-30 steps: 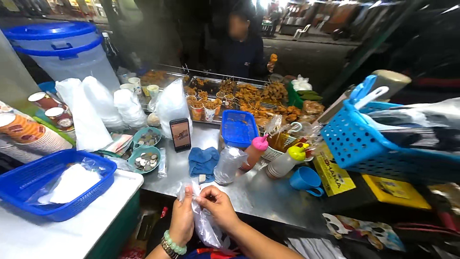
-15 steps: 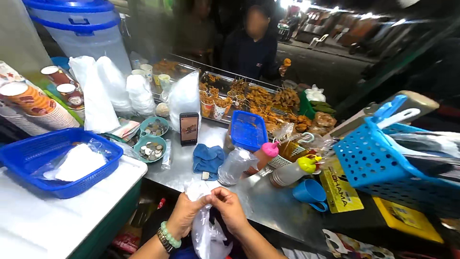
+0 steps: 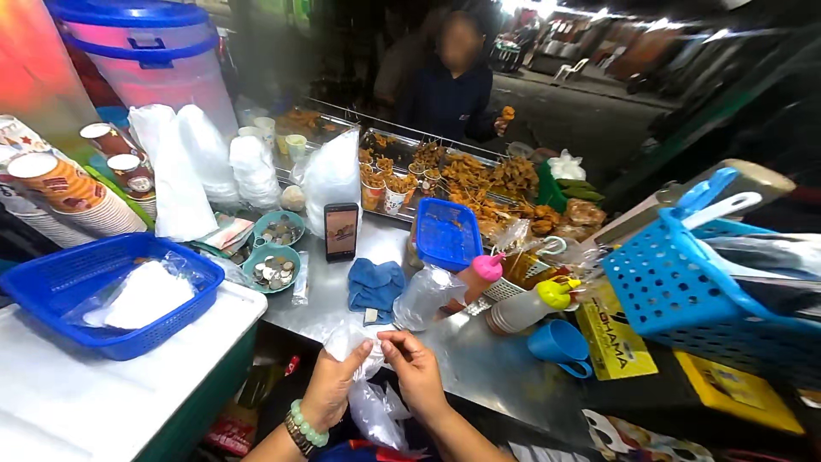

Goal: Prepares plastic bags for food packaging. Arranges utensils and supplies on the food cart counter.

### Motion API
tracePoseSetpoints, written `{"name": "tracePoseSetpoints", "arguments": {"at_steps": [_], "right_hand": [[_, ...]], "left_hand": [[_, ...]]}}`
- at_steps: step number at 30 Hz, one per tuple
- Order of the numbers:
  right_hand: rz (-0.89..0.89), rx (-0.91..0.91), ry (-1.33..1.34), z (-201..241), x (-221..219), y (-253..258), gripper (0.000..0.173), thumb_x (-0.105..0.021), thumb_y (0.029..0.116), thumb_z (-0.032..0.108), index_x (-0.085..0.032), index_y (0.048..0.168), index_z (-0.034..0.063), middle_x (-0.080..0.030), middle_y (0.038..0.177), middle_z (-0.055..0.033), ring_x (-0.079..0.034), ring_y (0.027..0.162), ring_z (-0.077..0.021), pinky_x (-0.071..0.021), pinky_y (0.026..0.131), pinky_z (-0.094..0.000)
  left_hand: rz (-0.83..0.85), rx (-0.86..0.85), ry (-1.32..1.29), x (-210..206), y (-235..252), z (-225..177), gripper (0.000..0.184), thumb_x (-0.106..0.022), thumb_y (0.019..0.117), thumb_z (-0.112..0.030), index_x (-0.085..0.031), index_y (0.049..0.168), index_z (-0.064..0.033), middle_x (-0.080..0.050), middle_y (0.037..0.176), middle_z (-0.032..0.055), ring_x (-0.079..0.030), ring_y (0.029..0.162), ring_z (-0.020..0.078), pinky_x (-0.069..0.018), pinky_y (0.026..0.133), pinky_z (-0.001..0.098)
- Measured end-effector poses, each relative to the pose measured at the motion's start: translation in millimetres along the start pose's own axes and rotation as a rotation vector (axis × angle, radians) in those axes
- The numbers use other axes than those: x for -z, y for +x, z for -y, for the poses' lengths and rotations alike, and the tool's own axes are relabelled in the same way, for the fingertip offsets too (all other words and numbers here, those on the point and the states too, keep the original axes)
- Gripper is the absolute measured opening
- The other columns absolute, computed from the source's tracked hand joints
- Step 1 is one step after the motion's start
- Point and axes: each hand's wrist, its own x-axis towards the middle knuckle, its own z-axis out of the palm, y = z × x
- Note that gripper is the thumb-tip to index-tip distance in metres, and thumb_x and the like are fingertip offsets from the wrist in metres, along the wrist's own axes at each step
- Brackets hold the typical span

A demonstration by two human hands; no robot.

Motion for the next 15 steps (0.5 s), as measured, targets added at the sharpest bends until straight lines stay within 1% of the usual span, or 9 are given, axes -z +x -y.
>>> {"name": "tracePoseSetpoints", "arguments": {"at_steps": [2, 5, 6, 7, 9, 11, 13, 14, 15], "right_hand": [[0.065, -0.109, 0.090, 2.5, 1.3, 0.0, 0.021, -0.062, 0.0983, 0.010, -0.066, 0.115, -0.0017, -0.070, 0.096, 0.0002, -0.066, 0.082, -0.0033, -0.0576, 0.077, -0.0219], [0.122, -0.171, 0.148, 1.9, 2.9, -0.3, 0.007, -0.072, 0.0912, 0.007, -0.069, 0.095, 0.0027, -0.070, 0.086, 0.0018, -0.067, 0.079, -0.0047, -0.0578, 0.077, -0.0228], [0.117, -0.160, 0.143, 1.9, 3.3, -0.2, 0.003, -0.071, 0.0914, 0.004, -0.070, 0.093, 0.0020, -0.071, 0.084, 0.0011, -0.067, 0.078, -0.0047, -0.0580, 0.077, -0.0224], [0.101, -0.146, 0.127, 2.7, 3.8, -0.2, 0.002, -0.069, 0.0928, 0.003, -0.071, 0.092, 0.0014, -0.071, 0.085, 0.0004, -0.068, 0.078, -0.0047, -0.0590, 0.077, -0.0224], [0.047, -0.111, 0.067, 2.9, 4.8, 0.8, 0.007, -0.067, 0.0944, 0.004, -0.073, 0.094, 0.0003, -0.071, 0.087, 0.0001, -0.066, 0.080, -0.0034, -0.0570, 0.079, -0.0205], [0.003, -0.084, 0.058, 2.0, 4.8, 1.1, 0.008, -0.064, 0.0958, 0.004, -0.072, 0.096, 0.0011, -0.071, 0.088, 0.0010, -0.066, 0.081, -0.0027, -0.0569, 0.079, -0.0201], [-0.021, -0.078, 0.116, 0.8, 3.6, 0.0, 0.009, -0.062, 0.0967, 0.002, -0.071, 0.096, 0.0021, -0.071, 0.089, 0.0014, -0.067, 0.081, -0.0038, -0.0577, 0.080, -0.0219], [-0.029, -0.093, 0.171, 1.0, 2.6, -1.0, 0.010, -0.060, 0.0975, 0.002, -0.071, 0.097, 0.0026, -0.071, 0.089, 0.0009, -0.068, 0.081, -0.0049, -0.0584, 0.080, -0.0234], [-0.035, -0.130, 0.241, 3.1, 1.2, -1.8, 0.012, -0.058, 0.0985, 0.001, -0.070, 0.096, 0.0033, -0.072, 0.088, 0.0001, -0.069, 0.081, -0.0060, -0.0592, 0.080, -0.0248]], "left_hand": [[0.007, -0.049, -0.019, 0.4, 0.0, 1.3, 0.028, -0.070, 0.0889, 0.007, -0.060, 0.115, 0.0031, -0.074, 0.098, 0.0108, -0.073, 0.091, 0.0175, -0.0621, 0.085, 0.0350], [0.064, -0.081, -0.051, 3.0, 0.4, 2.7, 0.025, -0.074, 0.0821, 0.009, -0.066, 0.105, 0.0021, -0.074, 0.093, 0.0107, -0.072, 0.087, 0.0171, -0.0619, 0.083, 0.0344], [0.078, -0.064, -0.058, 2.8, 0.2, 1.7, 0.025, -0.075, 0.0814, 0.008, -0.066, 0.104, 0.0015, -0.074, 0.091, 0.0109, -0.072, 0.082, 0.0164, -0.0624, 0.078, 0.0328], [0.084, -0.038, -0.070, 2.2, 0.4, 1.2, 0.024, -0.076, 0.0815, 0.007, -0.066, 0.103, 0.0009, -0.074, 0.089, 0.0109, -0.071, 0.074, 0.0145, -0.0614, 0.069, 0.0294], [0.076, 0.031, -0.084, 0.1, 0.3, -0.5, 0.022, -0.073, 0.0856, 0.005, -0.064, 0.105, -0.0009, -0.073, 0.086, 0.0104, -0.065, 0.061, 0.0104, -0.0554, 0.054, 0.0231], [0.047, 0.063, -0.076, -2.0, -1.6, -2.2, 0.017, -0.069, 0.0913, 0.002, -0.064, 0.107, -0.0010, -0.073, 0.086, 0.0105, -0.065, 0.058, 0.0093, -0.0541, 0.050, 0.0215], [0.049, 0.064, -0.089, -2.4, -2.5, -1.4, 0.015, -0.067, 0.0920, -0.001, -0.063, 0.107, -0.0013, -0.073, 0.085, 0.0099, -0.064, 0.058, 0.0087, -0.0541, 0.051, 0.0213], [0.076, 0.061, -0.086, -1.2, -3.2, -0.8, 0.017, -0.069, 0.0915, -0.004, -0.063, 0.108, -0.0021, -0.074, 0.088, 0.0094, -0.067, 0.064, 0.0093, -0.0563, 0.056, 0.0225], [0.126, 0.055, -0.083, 1.5, -4.2, 0.2, 0.022, -0.072, 0.0898, -0.008, -0.064, 0.109, -0.0027, -0.074, 0.092, 0.0093, -0.070, 0.073, 0.0115, -0.0598, 0.066, 0.0258]]}}
